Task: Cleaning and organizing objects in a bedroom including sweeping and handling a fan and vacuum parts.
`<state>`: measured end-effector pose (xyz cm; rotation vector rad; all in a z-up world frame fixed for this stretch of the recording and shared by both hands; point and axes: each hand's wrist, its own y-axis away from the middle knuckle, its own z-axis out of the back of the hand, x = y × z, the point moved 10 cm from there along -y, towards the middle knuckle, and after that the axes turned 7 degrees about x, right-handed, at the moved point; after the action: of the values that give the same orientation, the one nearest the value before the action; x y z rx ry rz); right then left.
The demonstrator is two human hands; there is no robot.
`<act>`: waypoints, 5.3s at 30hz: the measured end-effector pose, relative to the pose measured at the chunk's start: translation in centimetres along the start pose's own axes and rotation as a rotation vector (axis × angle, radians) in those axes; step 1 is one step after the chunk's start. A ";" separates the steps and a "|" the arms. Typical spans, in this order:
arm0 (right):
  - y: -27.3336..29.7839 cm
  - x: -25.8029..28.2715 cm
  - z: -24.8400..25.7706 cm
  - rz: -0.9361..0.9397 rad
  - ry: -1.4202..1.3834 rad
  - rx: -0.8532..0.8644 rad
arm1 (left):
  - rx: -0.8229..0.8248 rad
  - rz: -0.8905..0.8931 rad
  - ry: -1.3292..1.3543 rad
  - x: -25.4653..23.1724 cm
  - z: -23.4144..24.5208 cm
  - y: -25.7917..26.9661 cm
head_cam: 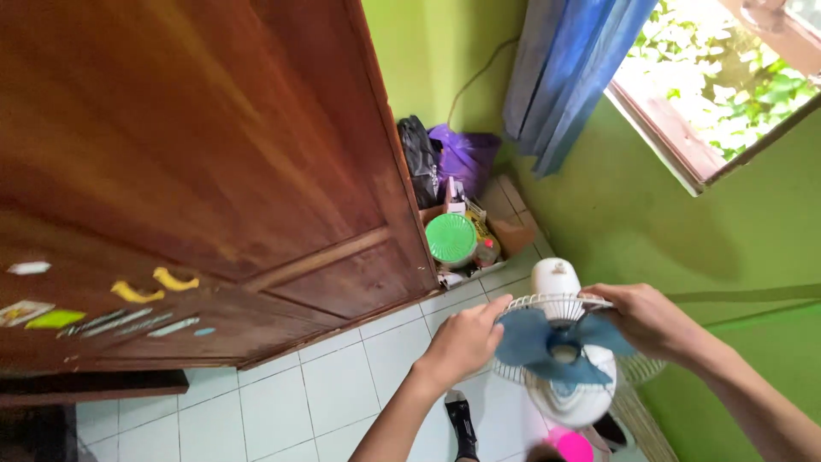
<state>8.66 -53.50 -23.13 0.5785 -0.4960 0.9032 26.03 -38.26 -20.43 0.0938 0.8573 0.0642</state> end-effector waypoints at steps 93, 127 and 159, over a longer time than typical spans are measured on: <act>-68.9 -49.1 -14.0 0.053 -0.035 -0.024 | 0.264 0.907 0.229 62.9 -32.2 -45.7; -25.9 -31.8 -30.3 -0.402 -0.420 -0.276 | 0.340 0.492 -0.057 38.8 -21.4 -23.2; 24.1 -23.7 -16.8 -0.805 -0.758 -0.798 | 0.346 -0.014 -0.301 6.2 -20.5 1.9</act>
<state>-21.37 -44.51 -44.14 0.3012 -1.1232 -0.3407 14.56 -34.66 -38.19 0.4121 0.5608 -0.1100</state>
